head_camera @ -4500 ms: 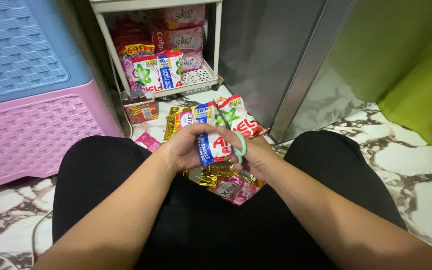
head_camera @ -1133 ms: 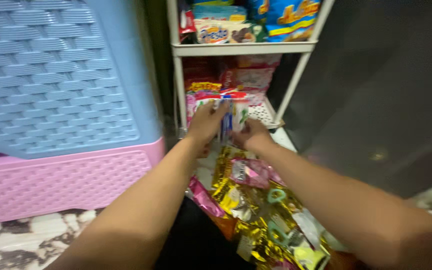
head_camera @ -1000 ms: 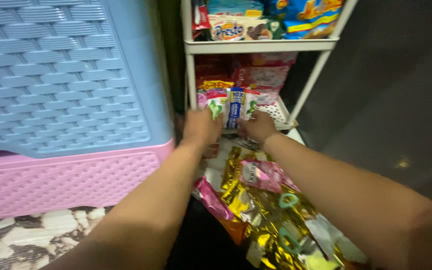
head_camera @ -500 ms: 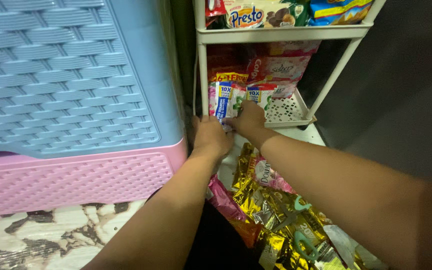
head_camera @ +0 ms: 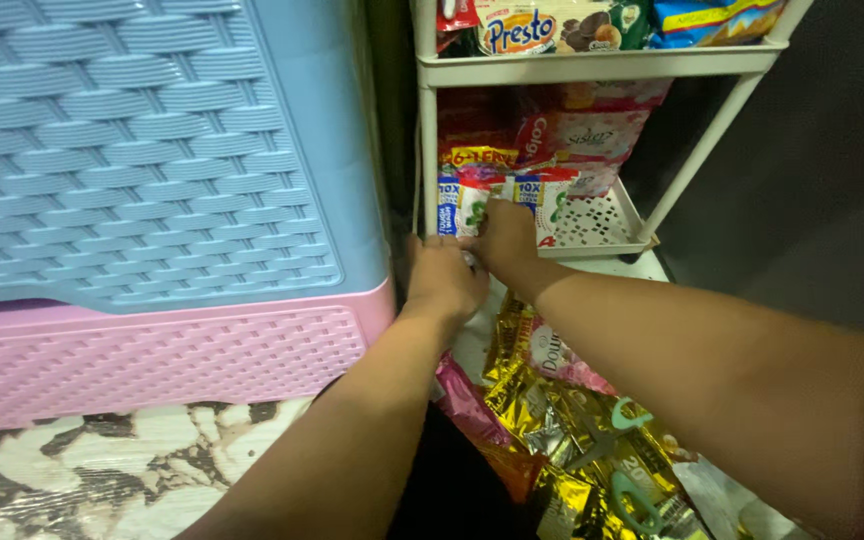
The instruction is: The person sits on the floor and uses scissors to cut open detergent packets, then places them into a white storage rack. They handle multiple packets of different brands and colors, cutting and arranging them one by one.
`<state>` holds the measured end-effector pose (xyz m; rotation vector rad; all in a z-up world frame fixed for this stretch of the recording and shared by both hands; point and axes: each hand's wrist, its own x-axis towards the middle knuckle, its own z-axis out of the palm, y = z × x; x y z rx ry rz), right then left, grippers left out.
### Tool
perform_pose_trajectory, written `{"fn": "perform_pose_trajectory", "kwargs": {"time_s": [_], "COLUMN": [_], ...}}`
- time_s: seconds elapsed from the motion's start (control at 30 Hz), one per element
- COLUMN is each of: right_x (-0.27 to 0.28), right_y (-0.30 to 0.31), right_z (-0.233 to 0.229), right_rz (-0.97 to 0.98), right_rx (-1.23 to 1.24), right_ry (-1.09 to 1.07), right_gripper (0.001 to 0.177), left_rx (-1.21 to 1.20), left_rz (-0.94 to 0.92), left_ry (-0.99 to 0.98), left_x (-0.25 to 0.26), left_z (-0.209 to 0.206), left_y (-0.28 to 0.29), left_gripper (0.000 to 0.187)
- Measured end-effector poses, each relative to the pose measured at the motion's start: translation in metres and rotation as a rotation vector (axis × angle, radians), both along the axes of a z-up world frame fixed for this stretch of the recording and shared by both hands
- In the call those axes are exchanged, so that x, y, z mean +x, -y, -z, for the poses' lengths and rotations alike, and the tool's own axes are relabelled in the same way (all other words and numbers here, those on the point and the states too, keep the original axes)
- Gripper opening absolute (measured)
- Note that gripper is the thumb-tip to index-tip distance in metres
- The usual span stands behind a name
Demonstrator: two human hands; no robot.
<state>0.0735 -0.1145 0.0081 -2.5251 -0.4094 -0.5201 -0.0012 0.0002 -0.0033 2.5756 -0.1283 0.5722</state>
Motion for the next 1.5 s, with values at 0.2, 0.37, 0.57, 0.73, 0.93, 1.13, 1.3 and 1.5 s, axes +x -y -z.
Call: {"fn": "perform_pose_trajectory", "kwargs": {"time_s": [0.2,0.37,0.57,0.73,0.93,1.13,1.3,1.5], "right_x": [-0.004,-0.037,-0.033,-0.039,-0.058,-0.053,-0.043,-0.038], "right_y": [0.009,0.033,0.041,0.042,0.034,0.038,0.034,0.035], "right_z": [-0.005,0.003,-0.005,0.000,0.009,-0.002,-0.001,0.008], "right_rz": [-0.035,-0.163,-0.505,-0.543,-0.521,-0.378,-0.325,-0.368], "right_rx": [0.051,0.265,-0.073,-0.125,-0.158,-0.353,-0.387,-0.389], "right_ry": [-0.057,0.053,0.075,0.089,-0.036,-0.139,-0.093,-0.106], "right_gripper": [0.038,0.015,0.024,0.044,0.083,0.062,0.073,0.084], "left_rx": [-0.001,0.030,0.089,0.148,0.171,0.232,0.167,0.256], "left_rz": [-0.012,-0.058,-0.069,-0.046,0.006,-0.021,-0.009,-0.026], "left_ry": [-0.083,-0.157,-0.246,-0.249,-0.362,-0.408,-0.251,-0.394], "left_x": [-0.021,-0.029,-0.025,-0.018,-0.012,-0.006,-0.008,-0.002], "left_z": [-0.024,-0.043,-0.046,-0.042,-0.050,-0.047,-0.036,-0.048], "left_y": [0.005,0.009,0.016,0.014,0.006,0.011,0.007,0.008], "left_gripper": [0.033,0.061,0.055,0.061,0.070,0.065,0.061,0.061]}}
